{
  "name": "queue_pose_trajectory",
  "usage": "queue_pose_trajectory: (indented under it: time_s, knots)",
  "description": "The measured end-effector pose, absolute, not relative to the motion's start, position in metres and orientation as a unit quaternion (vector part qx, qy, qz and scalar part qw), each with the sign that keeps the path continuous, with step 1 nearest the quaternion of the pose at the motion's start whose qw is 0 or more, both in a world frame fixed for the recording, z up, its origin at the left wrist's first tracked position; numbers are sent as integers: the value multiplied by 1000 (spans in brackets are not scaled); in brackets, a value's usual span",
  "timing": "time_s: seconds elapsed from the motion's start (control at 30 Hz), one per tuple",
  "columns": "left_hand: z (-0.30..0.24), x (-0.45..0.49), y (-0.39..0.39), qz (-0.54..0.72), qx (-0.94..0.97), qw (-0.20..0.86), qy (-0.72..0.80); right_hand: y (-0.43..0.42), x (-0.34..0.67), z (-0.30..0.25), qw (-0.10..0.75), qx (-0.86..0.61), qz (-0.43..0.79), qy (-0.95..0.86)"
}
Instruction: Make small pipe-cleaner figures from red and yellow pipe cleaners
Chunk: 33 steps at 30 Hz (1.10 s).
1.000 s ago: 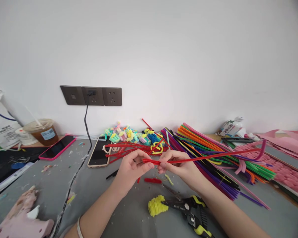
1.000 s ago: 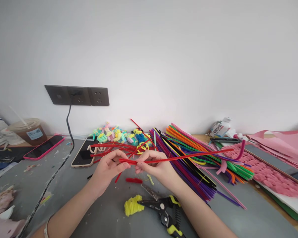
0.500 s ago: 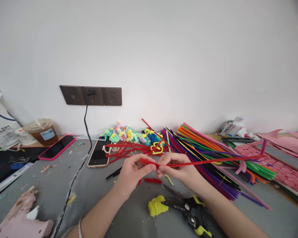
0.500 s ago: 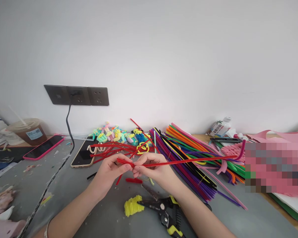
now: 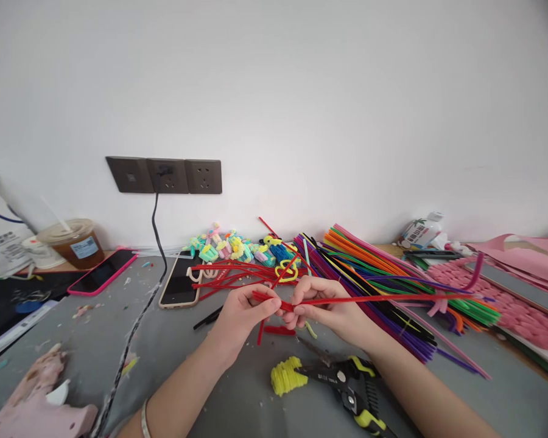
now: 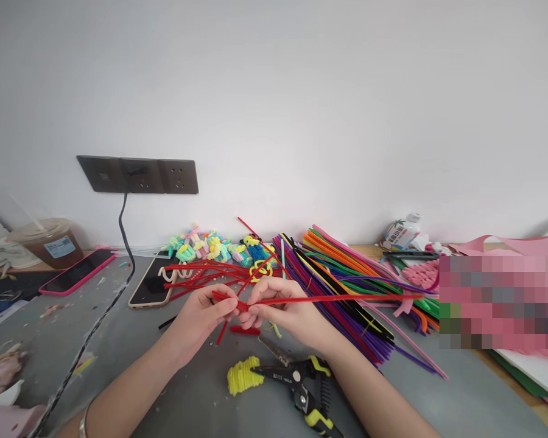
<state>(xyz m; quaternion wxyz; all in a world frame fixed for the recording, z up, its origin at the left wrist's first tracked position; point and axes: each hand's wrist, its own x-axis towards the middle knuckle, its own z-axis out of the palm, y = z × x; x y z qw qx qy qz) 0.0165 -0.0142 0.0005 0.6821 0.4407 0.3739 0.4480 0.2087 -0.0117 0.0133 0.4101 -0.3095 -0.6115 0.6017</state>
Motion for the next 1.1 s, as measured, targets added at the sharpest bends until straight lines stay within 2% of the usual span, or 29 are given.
queue_pose_trajectory:
  time_s: [0.6, 0.67, 0.73, 0.93, 1.1]
  knots:
    - [2, 15, -20, 361, 500, 723, 313, -8, 222, 11, 245, -199, 711, -628]
    - [2, 14, -19, 357, 497, 724, 318, -8, 221, 12, 245, -208, 704, -633]
    - [2, 13, -15, 373, 487, 711, 343, -7, 220, 12, 283, -244, 671, -640]
    - [-10, 5, 2, 386, 550, 572, 471, 6, 221, 6, 470, -369, 527, -604]
    - [-17, 3, 3, 452, 666, 310, 506, 6, 216, 3, 490, -382, 494, -609]
